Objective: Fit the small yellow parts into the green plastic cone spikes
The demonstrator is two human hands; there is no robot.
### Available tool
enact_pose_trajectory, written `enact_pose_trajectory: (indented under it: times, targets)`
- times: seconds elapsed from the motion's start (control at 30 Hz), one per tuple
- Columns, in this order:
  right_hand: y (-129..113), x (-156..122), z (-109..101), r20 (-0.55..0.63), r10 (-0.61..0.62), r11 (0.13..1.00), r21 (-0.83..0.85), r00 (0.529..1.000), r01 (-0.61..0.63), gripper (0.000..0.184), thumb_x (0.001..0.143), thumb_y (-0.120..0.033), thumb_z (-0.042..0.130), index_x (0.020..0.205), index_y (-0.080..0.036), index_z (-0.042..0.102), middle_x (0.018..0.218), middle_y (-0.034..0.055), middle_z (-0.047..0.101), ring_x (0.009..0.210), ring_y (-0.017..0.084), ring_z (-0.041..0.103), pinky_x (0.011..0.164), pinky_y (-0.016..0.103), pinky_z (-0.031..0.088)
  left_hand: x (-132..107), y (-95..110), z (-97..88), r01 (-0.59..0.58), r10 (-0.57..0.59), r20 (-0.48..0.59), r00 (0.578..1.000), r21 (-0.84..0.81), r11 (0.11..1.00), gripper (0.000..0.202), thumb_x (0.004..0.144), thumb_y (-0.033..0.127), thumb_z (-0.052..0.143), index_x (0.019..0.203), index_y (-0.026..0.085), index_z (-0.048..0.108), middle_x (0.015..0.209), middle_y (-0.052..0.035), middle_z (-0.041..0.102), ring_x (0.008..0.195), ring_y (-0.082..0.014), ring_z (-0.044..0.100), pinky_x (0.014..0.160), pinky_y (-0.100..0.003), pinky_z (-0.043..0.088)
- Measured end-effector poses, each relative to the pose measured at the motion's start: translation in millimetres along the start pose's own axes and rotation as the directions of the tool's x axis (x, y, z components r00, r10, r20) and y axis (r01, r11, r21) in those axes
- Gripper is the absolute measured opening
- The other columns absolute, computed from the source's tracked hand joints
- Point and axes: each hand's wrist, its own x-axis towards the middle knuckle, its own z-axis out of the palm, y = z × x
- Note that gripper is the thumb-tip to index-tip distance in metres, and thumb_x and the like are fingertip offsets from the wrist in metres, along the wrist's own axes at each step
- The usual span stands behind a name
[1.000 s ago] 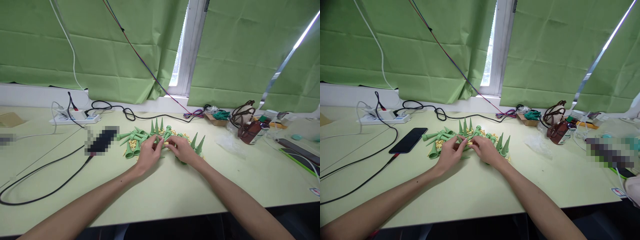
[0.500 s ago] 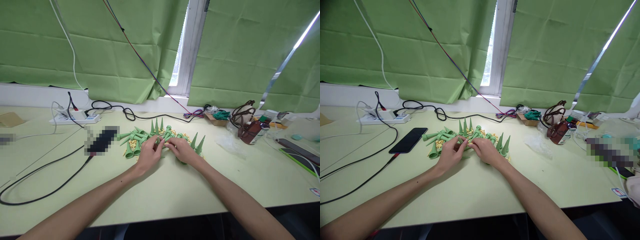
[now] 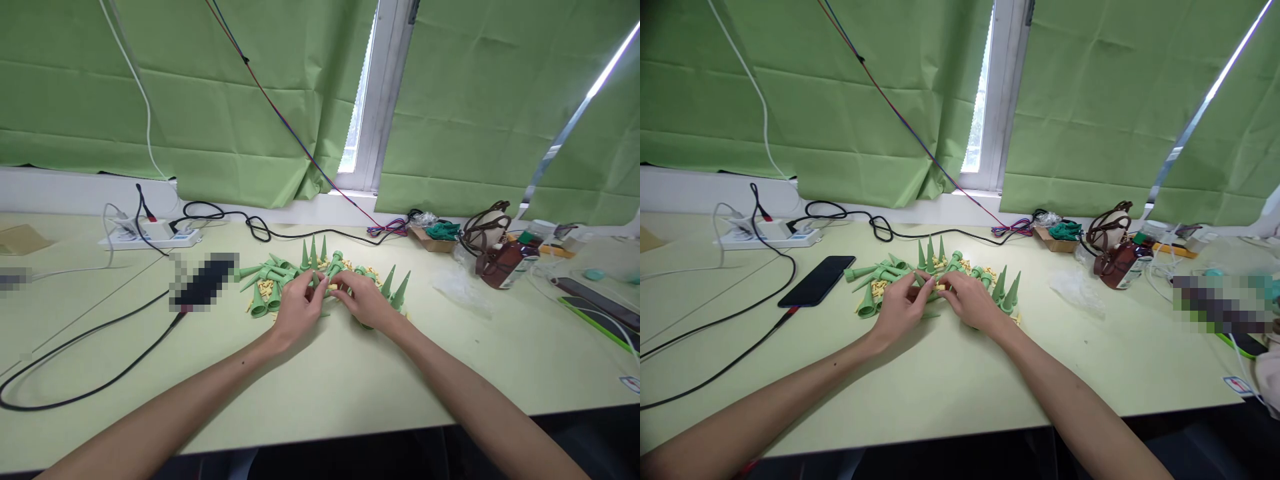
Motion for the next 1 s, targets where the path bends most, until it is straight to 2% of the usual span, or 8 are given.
enact_pose_trajectory:
  times: [0.2, 0.53, 0.67, 0.77, 0.9, 1.0]
  targets:
    - [1.2, 0.1, 0.7, 0.015, 0.009, 1.000, -0.025, 1.000, -0.009, 0.010, 0.098, -0.025, 0.052, 0.090, -0.020, 0.057, 0.080, 0.0032, 0.064, 0.072, 0.017, 0.059, 0.066, 0.029, 0.043, -0.2, -0.1, -0.2, -0.020, 0.020, 0.018, 1.000, 0.016, 1.000, 0.019, 0.093, 0.034, 0.053, 0.083, 0.019, 0.058, 0.058, 0.0046, 0.051, 0.046, -0.0092, 0.041, 0.050, -0.023, 0.034]
    - [-2.5, 0.6, -0.5, 0.058, 0.029, 0.993, -0.115, 0.998, -0.022, 0.034, 0.103, -0.033, 0.040, 0.075, -0.020, 0.053, 0.071, 0.0024, 0.060, 0.065, 0.016, 0.054, 0.061, 0.028, 0.037, -0.6, -0.2, -0.1, -0.043, 0.043, 0.012, 0.999, 0.019, 0.999, 0.019, 0.093, 0.034, 0.053, 0.083, 0.019, 0.058, 0.060, 0.0039, 0.053, 0.047, -0.0094, 0.042, 0.050, -0.023, 0.033]
    - [-3.9, 0.3, -1.2, 0.025, 0.046, 0.997, -0.064, 0.999, -0.044, 0.019, 0.100, -0.033, 0.049, 0.091, -0.020, 0.059, 0.081, 0.0035, 0.065, 0.070, 0.017, 0.058, 0.064, 0.028, 0.041, 0.3, 0.3, -0.3, -0.046, 0.046, -0.002, 0.999, 0.021, 0.999, 0.020, 0.094, 0.035, 0.053, 0.084, 0.018, 0.058, 0.062, 0.0037, 0.055, 0.046, -0.0088, 0.042, 0.050, -0.023, 0.034]
    - [-2.7, 0.0, -1.0, 0.003, 0.029, 1.000, -0.010, 1.000, -0.029, 0.011, 0.096, -0.029, 0.055, 0.103, -0.020, 0.058, 0.088, 0.0047, 0.066, 0.076, 0.017, 0.060, 0.066, 0.028, 0.044, 0.2, 0.1, -0.4, -0.038, 0.038, -0.011, 0.999, 0.027, 0.999, 0.020, 0.094, 0.036, 0.052, 0.084, 0.019, 0.058, 0.059, 0.0045, 0.052, 0.046, -0.0091, 0.042, 0.050, -0.024, 0.034]
    - [-1.0, 0.1, -0.8, 0.003, 0.020, 1.000, -0.006, 1.000, -0.020, 0.006, 0.096, -0.025, 0.054, 0.097, -0.020, 0.057, 0.086, 0.0049, 0.064, 0.076, 0.018, 0.059, 0.066, 0.029, 0.044, -0.4, -0.5, -0.2, -0.041, 0.042, -0.005, 0.999, 0.037, 0.998, 0.020, 0.094, 0.036, 0.052, 0.084, 0.019, 0.057, 0.057, 0.0045, 0.051, 0.046, -0.0100, 0.043, 0.050, -0.024, 0.034]
    - [-1.0, 0.3, -1.0, 0.015, 0.023, 0.999, -0.030, 1.000, -0.023, 0.008, 0.097, -0.025, 0.053, 0.090, -0.020, 0.056, 0.082, 0.0043, 0.063, 0.075, 0.018, 0.057, 0.066, 0.029, 0.042, -0.6, -1.4, 0.3, -0.069, 0.069, 0.005, 0.998, 0.056, 0.996, 0.019, 0.094, 0.034, 0.052, 0.084, 0.019, 0.058, 0.060, 0.0036, 0.053, 0.048, -0.0102, 0.043, 0.051, -0.024, 0.035]
